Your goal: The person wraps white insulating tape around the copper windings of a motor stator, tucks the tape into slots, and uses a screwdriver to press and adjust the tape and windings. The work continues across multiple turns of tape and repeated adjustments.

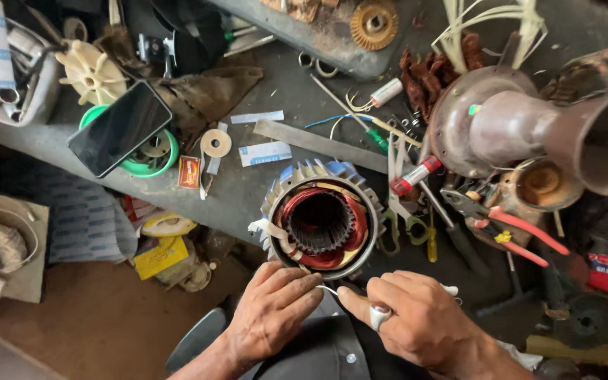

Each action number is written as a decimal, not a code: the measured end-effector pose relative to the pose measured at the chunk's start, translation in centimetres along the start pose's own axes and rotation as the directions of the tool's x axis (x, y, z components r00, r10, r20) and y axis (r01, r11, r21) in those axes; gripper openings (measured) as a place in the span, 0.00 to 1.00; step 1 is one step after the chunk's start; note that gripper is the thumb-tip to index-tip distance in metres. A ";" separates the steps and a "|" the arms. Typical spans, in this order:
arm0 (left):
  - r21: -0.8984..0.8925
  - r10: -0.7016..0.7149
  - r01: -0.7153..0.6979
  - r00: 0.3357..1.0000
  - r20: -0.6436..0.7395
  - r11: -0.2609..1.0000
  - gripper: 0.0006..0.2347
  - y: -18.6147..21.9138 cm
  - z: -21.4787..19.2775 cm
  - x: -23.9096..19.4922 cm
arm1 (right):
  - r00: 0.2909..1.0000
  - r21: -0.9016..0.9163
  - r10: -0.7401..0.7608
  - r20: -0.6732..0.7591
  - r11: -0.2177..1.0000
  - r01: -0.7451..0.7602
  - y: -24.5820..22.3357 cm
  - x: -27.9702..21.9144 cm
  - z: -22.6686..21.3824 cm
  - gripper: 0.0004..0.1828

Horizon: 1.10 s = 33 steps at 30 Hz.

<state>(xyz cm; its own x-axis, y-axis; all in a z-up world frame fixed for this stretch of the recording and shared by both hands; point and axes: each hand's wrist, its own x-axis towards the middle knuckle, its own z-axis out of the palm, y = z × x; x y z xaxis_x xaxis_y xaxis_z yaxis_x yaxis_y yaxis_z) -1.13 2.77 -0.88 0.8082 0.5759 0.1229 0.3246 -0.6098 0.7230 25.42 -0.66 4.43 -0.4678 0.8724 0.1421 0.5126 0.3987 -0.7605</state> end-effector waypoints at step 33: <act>-0.342 0.030 -0.021 0.999 0.023 0.939 0.11 -3.6 -0.5 0.0 | 0.892 -0.017 0.453 -0.016 0.891 -0.453 3.6 4.9 2.2 0.20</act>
<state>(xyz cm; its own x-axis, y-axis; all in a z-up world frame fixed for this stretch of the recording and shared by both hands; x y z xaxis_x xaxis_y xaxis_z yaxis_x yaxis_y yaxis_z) -2.57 5.20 -3.13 0.8285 0.5448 0.1293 0.1199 -0.3982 0.9094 23.38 4.41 0.95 -0.1732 0.9629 -0.2071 0.6806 -0.0349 -0.7318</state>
